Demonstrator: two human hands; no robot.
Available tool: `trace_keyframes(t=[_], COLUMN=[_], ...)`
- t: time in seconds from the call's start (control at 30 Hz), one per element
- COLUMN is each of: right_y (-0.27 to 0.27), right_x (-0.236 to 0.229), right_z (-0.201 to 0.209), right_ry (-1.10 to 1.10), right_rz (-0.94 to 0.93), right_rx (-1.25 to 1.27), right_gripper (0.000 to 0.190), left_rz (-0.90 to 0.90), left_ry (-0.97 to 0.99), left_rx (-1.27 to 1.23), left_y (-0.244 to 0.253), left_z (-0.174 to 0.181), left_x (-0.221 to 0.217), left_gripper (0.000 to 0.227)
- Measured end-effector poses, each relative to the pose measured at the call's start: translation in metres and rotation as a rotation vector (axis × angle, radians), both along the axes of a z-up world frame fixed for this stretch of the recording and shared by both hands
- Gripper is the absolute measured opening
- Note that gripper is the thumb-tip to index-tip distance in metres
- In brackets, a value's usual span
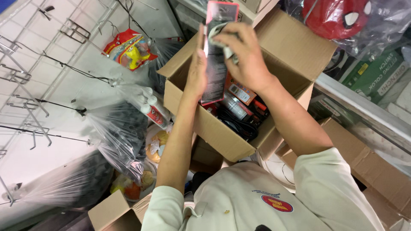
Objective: The person wipes various packaged hardware items with a cloth and places them into a cardboard box, including a glue gun and a flashlight.
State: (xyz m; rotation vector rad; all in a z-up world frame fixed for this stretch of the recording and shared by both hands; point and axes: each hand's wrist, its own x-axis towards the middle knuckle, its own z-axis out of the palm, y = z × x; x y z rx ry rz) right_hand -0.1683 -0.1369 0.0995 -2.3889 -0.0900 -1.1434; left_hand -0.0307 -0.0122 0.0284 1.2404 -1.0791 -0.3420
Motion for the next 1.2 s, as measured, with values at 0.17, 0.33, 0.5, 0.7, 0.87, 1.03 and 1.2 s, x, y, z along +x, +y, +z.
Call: trace_keyframes(t=[0.17, 0.33, 0.5, 0.7, 0.87, 1.03, 1.2], right_y=[0.013, 0.016, 0.008, 0.017, 0.015, 0.006, -0.005], right_x=[0.002, -0.002, -0.011, -0.009, -0.001, 0.000, -0.006], right_z=[-0.002, 0.003, 0.010, 0.011, 0.004, -0.008, -0.011], right_ry=[0.242, 0.436, 0.327, 0.069, 0.196, 0.163, 0.076], right_rz=[0.291, 0.550, 0.240, 0.079, 0.007, 0.027, 0.126], right_rx=[0.015, 0.010, 0.193, 0.133, 0.179, 0.331, 0.465], right_gripper=[0.046, 0.029, 0.022, 0.076, 0.068, 0.027, 0.021], left_rz=[-0.017, 0.102, 0.094, 0.027, 0.041, 0.151, 0.184], left_ry=[0.452, 0.690, 0.710, 0.186, 0.034, -0.061, -0.108], left_rx=[-0.203, -0.291, -0.378, -0.242, -0.061, -0.058, -0.155], left_y=[0.001, 0.004, 0.005, 0.008, 0.014, 0.015, 0.020], left_z=[-0.009, -0.018, -0.009, 0.011, 0.013, 0.015, 0.026], left_x=[0.014, 0.021, 0.019, 0.000, -0.003, -0.005, -0.019], left_gripper=[0.072, 0.074, 0.072, 0.072, 0.066, 0.071, 0.097])
